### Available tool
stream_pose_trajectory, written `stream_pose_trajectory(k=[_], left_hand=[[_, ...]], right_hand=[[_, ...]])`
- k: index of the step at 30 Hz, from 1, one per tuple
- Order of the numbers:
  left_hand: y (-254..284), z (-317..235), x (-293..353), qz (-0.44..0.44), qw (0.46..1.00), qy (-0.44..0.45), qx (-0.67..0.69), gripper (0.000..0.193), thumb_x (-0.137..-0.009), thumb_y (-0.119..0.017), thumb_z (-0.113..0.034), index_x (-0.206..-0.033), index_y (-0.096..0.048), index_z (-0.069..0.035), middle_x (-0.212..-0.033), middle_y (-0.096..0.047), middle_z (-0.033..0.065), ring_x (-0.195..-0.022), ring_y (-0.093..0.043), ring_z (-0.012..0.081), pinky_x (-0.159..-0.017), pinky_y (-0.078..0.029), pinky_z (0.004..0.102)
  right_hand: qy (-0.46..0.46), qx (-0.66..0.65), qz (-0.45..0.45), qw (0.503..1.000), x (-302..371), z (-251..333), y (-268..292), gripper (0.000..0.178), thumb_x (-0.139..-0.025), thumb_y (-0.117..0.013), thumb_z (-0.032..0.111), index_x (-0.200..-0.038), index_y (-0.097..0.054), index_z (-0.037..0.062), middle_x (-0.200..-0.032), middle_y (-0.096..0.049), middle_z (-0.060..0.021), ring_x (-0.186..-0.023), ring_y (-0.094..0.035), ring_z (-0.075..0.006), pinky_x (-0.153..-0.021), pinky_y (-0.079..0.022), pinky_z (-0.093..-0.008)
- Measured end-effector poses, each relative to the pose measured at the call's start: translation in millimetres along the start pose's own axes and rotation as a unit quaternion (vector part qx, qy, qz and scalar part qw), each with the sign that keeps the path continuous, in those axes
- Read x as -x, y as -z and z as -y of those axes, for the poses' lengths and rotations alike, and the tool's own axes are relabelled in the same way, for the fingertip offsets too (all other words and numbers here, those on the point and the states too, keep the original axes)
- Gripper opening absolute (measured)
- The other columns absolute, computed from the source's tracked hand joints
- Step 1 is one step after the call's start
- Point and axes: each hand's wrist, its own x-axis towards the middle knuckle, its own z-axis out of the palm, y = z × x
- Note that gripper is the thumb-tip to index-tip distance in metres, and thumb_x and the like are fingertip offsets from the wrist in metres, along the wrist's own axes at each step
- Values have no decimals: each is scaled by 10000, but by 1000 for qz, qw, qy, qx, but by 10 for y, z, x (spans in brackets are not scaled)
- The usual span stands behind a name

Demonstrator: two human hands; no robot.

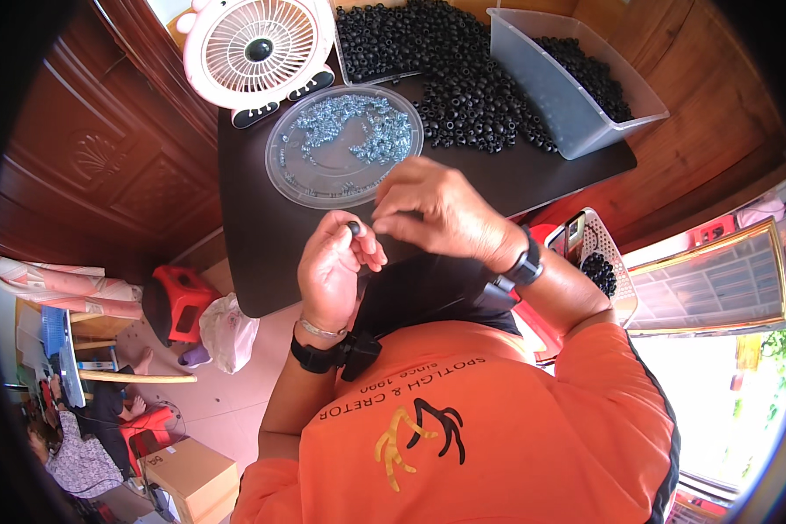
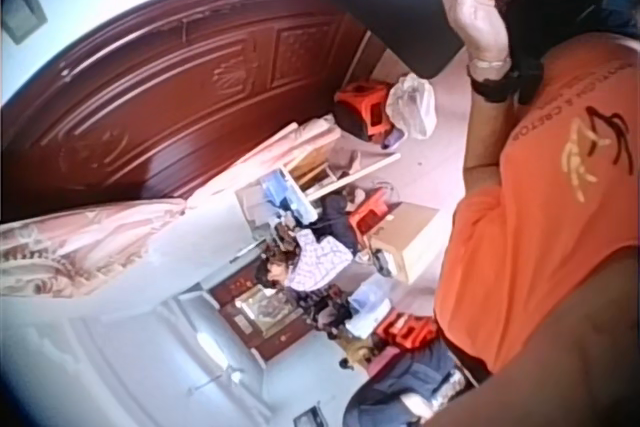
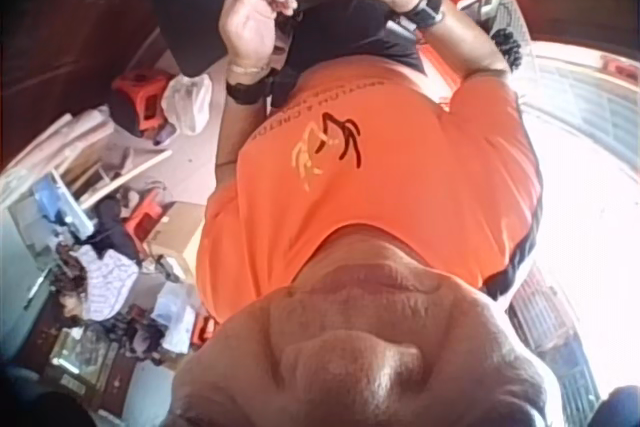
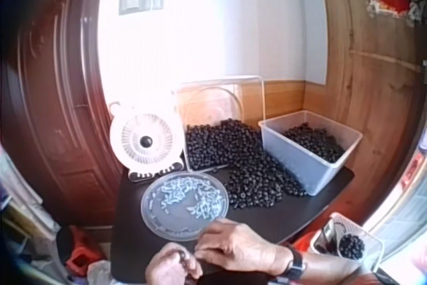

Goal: The person picks up a black bead and a small blue component, then presses the blue component into the bead by hand. The person then places the assembled bead into a container and repeats the process.

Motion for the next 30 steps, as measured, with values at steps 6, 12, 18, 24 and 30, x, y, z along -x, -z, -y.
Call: stream_pose_trajectory(k=[6, 12, 18, 24, 30], left_hand=[[71, -43, -25, -15, 998, -47, -35, 196, -937, -416, -222, -960, -479, -38, -760, -527, 87, -682, -549, 201, -634, -441, 291], [12, -41, -2, -15, 996, -27, -80, 208, -913, -434, -236, -966, -480, -39, -778, -544, 88, -695, -563, 191, -645, -449, 285], [-6, -48, 4, -8, 995, -22, -93, 200, -911, -437, -224, -955, -488, -36, -788, -551, 91, -693, -564, 186, -644, -454, 282], [-25, -19, -6, 5, 996, -4, -87, 192, -911, -445, -206, -950, -495, -26, -793, -555, 94, -695, -576, 190, -642, -457, 283], [-78, -21, -29, 48, 994, 18, -91, 206, -929, -451, -214, -952, -495, -14, -795, -557, 99, -697, -581, 192, -654, -459, 281]], right_hand=[[-118, 244, -11, 962, -16, -719, 457, 113, -779, -667, 115, -874, -684, 57, -839, -651, -84, -857, -619, -285, -759, -507, -368], [-112, 307, 86, 941, -86, -1099, 374, 107, -792, -646, 130, -875, -680, 72, -857, -613, -80, -892, -606, -291, -790, -499, -392], [-68, 321, 9, 944, -73, -1167, 377, 92, -790, -644, 108, -867, -671, 66, -856, -606, -99, -859, -616, -298, -757, -508, -391], [-257, 44, 6, 965, -90, -859, 564, 135, -779, -690, 83, -892, -661, 16, -831, -651, -67, -735, -626, -146, -688, -504, -291], [-231, -262, 54, 935, -61, -404, 384, 84, -844, -671, 34, -916, -662, -9, -836, -664, -14, -808, -608, -78, -762, -497, -237]])
